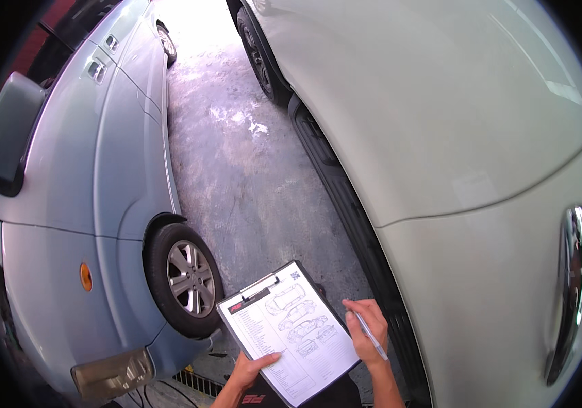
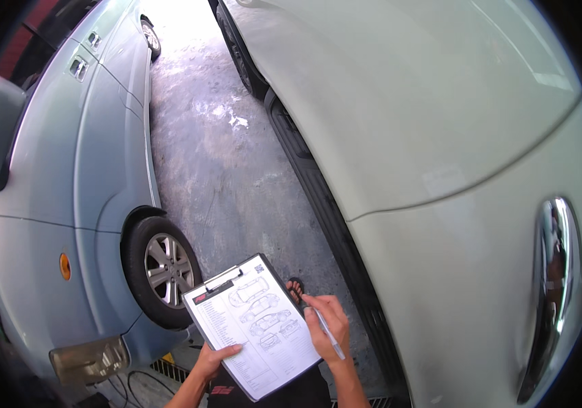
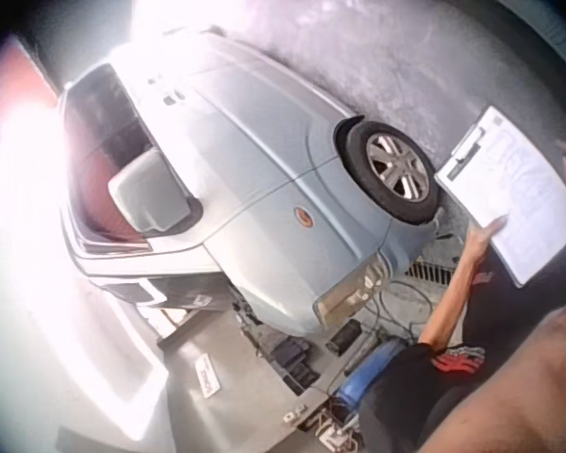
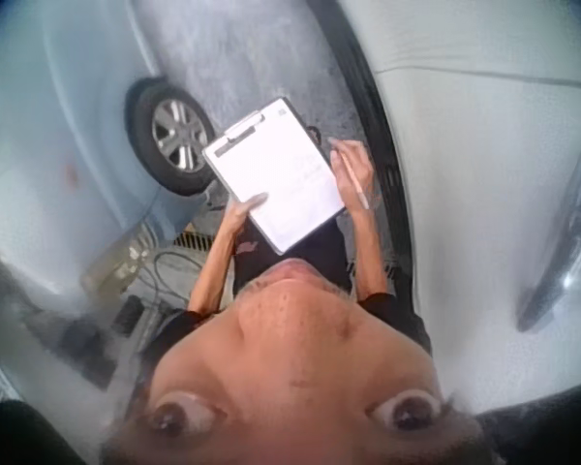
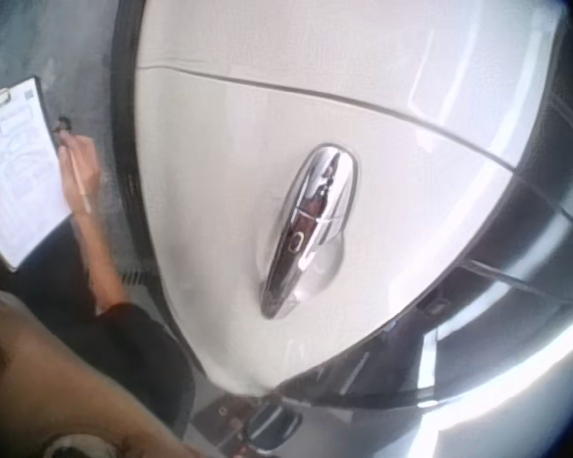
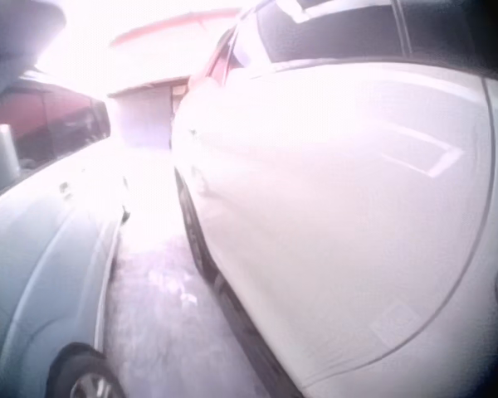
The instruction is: The person inspects the exterior of a white SUV in a garage, touching the front bumper, hood, and side panels while holding a clipboard. They write on the clipboard with a pen, documenting observations of the vehicle's condition.
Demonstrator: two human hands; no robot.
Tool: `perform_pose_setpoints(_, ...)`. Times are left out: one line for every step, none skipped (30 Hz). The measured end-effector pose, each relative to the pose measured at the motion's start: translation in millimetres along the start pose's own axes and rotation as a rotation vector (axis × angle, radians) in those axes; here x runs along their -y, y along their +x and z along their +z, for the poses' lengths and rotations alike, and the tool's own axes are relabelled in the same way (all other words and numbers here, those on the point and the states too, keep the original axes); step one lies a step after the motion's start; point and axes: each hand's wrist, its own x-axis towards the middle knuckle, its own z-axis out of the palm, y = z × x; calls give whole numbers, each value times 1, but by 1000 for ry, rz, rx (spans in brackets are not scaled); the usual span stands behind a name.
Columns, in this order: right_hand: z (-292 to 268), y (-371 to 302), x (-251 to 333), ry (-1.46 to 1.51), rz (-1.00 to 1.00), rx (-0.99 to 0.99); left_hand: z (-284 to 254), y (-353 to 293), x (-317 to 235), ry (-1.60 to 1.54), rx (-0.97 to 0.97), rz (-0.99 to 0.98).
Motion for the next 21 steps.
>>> perform_pose_setpoints(7,23,1,9,-15,26,5,16,-10,28,14,-3)
perform_pose_setpoints(16,42,0,30,-16,55,8,33,-20,61,27,-5)
perform_pose_setpoints(24,61,-3,55,-31,82,12,51,-28,60,43,-12)
perform_pose_setpoints(32,78,-8,77,-44,110,16,68,-33,59,61,-22)
perform_pose_setpoints(41,94,-15,99,-55,136,18,86,-36,57,80,-32)
perform_pose_setpoints(53,109,-27,124,-70,158,17,104,-38,62,111,-52)
perform_pose_setpoints(63,125,-37,119,-104,184,16,126,-43,69,147,-56)
perform_pose_setpoints(73,140,-47,113,-137,209,14,149,-48,78,185,-62)
perform_pose_setpoints(83,153,-57,106,-169,231,12,167,-52,85,209,-59)
perform_pose_setpoints(94,165,-72,103,-214,239,12,188,-54,94,228,-46)
perform_pose_setpoints(103,177,-86,104,-231,250,10,208,-54,104,248,-34)
perform_pose_setpoints(112,187,-100,104,-246,259,7,229,-54,129,245,-7)
perform_pose_setpoints(120,193,-111,88,-255,261,2,250,-53,147,263,20)
perform_pose_setpoints(128,199,-123,92,-292,253,-4,270,-53,165,282,46)
perform_pose_setpoints(136,205,-135,90,-314,242,-10,291,-53,183,300,70)
perform_pose_setpoints(142,209,-153,96,-338,235,-14,312,-50,175,317,64)
perform_pose_setpoints(148,212,-170,101,-361,229,-18,333,-48,166,334,56)
perform_pose_setpoints(153,211,-187,93,-363,203,-22,352,-44,156,350,48)
perform_pose_setpoints(158,207,-199,80,-372,171,-29,370,-40,160,380,84)
perform_pose_setpoints(164,204,-210,67,-383,139,-34,387,-35,162,409,121)
perform_pose_setpoints(170,202,-218,65,-398,118,-40,403,-31,163,437,157)
